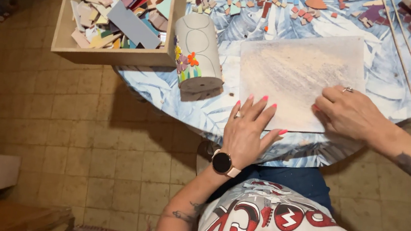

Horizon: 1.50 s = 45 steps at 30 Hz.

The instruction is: Decorating a cylindrical container by preparing and adhering small flower-shaped mosaic tiles to its surface

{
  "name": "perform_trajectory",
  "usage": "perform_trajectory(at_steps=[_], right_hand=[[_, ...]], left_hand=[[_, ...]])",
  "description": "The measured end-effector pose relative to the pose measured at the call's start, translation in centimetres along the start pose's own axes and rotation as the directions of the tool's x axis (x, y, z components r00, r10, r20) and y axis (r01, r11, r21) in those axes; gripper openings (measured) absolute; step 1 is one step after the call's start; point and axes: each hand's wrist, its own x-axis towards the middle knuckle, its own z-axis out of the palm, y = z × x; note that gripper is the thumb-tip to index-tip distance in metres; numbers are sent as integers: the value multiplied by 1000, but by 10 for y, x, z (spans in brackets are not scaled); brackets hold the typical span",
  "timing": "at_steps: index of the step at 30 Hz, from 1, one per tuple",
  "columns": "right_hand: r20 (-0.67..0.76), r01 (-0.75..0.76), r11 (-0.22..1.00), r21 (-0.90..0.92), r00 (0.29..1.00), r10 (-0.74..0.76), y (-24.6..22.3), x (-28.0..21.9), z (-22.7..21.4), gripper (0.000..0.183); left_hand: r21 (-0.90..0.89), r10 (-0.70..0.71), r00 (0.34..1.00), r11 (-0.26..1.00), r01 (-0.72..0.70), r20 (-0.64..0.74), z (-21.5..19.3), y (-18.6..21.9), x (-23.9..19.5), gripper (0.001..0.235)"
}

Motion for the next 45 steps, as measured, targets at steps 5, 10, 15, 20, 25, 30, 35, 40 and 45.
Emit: perform_trajectory(at_steps=[5, 10, 15, 20, 25, 30, 35, 40, 45], right_hand=[[-12, 71, 969, 238, 997, -70, -14, 41, 17, 13], [-232, 87, 966, 242, 972, -30, -8, 127, 59, 18], [-240, 214, 958, 193, 957, -165, -15, 94, 26, 19], [-78, 241, 951, 195, 970, -230, 3, 0, -5, 14], [-116, 198, 960, 198, 977, -177, -8, 33, 12, 12], [-233, 109, 991, 74, 968, -89, -18, 140, 45, 14], [-188, 208, 975, 82, 964, -190, -20, 97, 27, 14], [391, 176, 952, 252, 881, -266, 14, 7, -9, 15], [387, -405, 857, 319, 881, 272, 11, 3, -28, 31]], left_hand=[[20, 58, 998, 998, -59, 34, 7, -5, -7, 47], [-21, 52, 998, 998, -51, 27, 8, -2, -8, 51], [46, 33, 998, 998, -35, 51, 11, -4, -8, 56], [39, 51, 998, 998, -52, 43, 8, -4, -8, 57], [56, 81, 996, 995, -83, 33, 11, -6, -9, 57], [100, 84, 996, 991, -85, 15, 16, -8, -12, 58], [89, 86, 996, 992, -86, 4, 15, -9, -12, 59], [153, 77, 995, 984, -86, 69, 4, -3, -8, 60], [-86, 11, 995, 996, -20, -98, -12, 14, 11, 44]])
